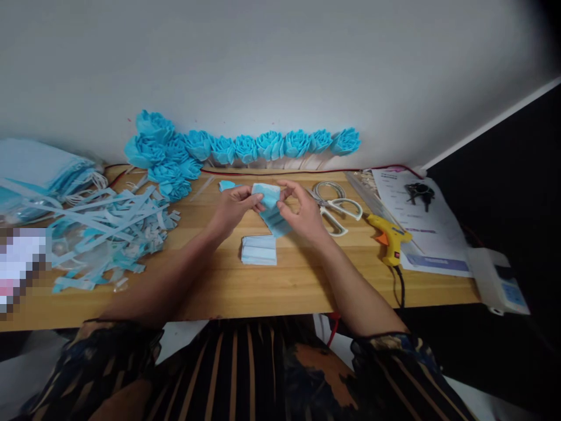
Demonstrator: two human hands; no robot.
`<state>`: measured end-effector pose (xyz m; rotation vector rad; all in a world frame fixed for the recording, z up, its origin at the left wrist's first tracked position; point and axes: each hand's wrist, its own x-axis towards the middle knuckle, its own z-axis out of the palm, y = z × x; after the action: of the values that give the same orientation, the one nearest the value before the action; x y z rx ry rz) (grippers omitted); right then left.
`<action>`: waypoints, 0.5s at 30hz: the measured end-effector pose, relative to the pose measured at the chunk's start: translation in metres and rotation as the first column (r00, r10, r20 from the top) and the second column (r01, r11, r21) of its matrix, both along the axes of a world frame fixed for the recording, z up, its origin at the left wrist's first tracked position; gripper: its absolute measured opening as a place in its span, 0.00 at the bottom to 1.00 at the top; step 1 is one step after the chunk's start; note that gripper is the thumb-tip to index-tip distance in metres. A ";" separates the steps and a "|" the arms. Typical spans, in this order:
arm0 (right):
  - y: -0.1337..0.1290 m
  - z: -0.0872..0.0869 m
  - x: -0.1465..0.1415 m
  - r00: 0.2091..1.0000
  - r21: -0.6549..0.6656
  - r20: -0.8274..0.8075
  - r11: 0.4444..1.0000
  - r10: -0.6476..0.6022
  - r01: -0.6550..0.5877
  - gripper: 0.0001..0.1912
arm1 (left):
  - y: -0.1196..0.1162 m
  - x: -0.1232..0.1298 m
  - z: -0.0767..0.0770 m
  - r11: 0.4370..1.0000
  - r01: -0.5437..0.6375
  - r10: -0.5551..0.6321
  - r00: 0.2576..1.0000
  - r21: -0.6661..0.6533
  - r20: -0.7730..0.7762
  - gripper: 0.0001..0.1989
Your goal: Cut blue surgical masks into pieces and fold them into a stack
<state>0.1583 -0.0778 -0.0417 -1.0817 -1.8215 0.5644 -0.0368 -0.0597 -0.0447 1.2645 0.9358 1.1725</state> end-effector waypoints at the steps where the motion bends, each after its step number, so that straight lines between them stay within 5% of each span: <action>1: 0.001 0.000 0.002 1.000 0.004 -0.008 1.000 -0.010 0.010 0.21 | 0.001 -0.001 0.000 1.000 -0.012 0.013 0.999 -0.025 0.041 0.14; 6: 0.017 0.005 0.024 0.983 0.011 0.025 0.983 -0.182 0.182 0.20 | 0.007 -0.005 -0.002 0.981 -0.015 0.060 0.972 -0.195 0.227 0.15; 9: 0.021 0.017 0.049 0.932 0.019 0.217 0.956 -0.290 0.293 0.18 | 0.011 -0.008 -0.007 0.967 -0.056 0.111 0.970 -0.247 0.216 0.13; 11: 0.015 0.028 0.067 0.847 -0.005 0.439 0.943 -0.298 0.334 0.18 | 0.012 -0.008 -0.008 0.960 -0.088 0.147 0.966 -0.264 0.213 0.13; 15: -0.012 0.038 0.090 0.535 -0.041 0.822 0.919 -0.193 0.393 0.18 | 0.012 -0.007 -0.002 0.947 -0.085 0.174 0.946 -0.309 0.273 0.12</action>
<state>0.2481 -0.0901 -0.0034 -2.0064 -2.2772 0.0178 -0.0441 -0.0478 -0.0463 0.7702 0.9371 1.2341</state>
